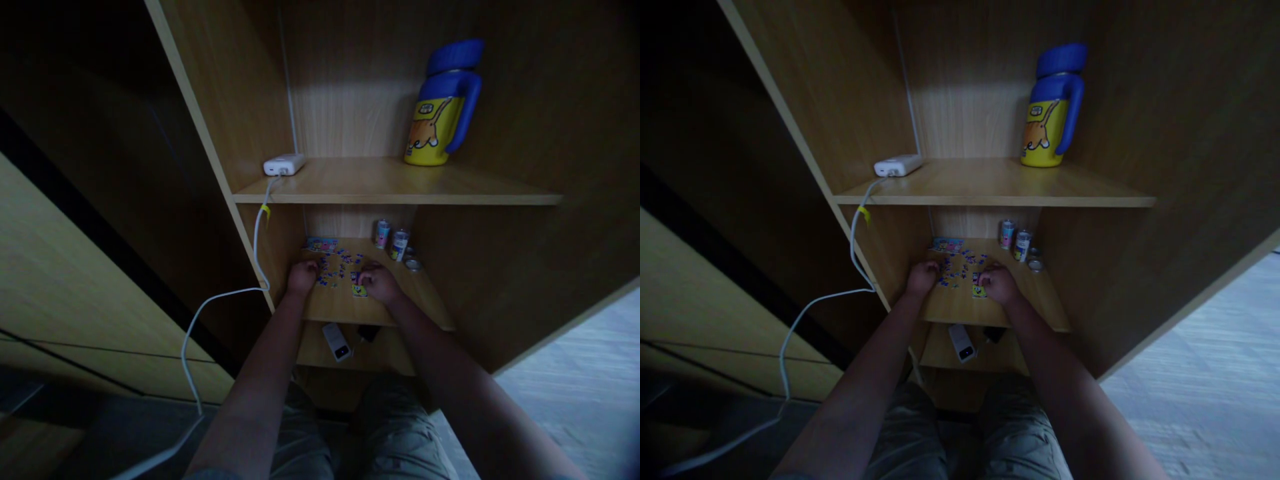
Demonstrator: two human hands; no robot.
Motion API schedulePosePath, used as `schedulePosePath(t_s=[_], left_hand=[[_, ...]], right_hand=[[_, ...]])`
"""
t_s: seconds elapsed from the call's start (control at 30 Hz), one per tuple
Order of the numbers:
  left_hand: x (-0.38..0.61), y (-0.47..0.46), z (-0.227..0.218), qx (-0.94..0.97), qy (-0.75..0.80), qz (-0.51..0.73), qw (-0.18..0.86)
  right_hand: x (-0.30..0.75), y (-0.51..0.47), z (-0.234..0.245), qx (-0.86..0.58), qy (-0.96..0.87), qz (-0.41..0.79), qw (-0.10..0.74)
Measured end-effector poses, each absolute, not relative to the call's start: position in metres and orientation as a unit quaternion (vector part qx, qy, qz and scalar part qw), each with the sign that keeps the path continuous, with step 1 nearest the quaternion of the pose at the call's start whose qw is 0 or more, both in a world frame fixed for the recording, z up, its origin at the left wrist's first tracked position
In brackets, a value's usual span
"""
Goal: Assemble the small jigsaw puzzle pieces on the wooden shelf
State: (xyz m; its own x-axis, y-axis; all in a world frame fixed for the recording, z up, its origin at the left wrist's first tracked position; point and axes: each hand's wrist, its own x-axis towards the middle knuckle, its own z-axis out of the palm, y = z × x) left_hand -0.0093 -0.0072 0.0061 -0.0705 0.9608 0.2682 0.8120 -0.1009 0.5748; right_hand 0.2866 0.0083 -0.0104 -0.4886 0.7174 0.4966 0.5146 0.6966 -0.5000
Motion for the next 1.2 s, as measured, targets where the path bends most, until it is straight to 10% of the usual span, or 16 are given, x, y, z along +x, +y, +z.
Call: schedulePosePath(t_s=[1.2], left_hand=[[0.021,-0.022,-0.014,0.823,0.465,0.325,-0.017]], right_hand=[[0.279,-0.023,0.012,-0.513,-0.847,-0.036,0.135]])
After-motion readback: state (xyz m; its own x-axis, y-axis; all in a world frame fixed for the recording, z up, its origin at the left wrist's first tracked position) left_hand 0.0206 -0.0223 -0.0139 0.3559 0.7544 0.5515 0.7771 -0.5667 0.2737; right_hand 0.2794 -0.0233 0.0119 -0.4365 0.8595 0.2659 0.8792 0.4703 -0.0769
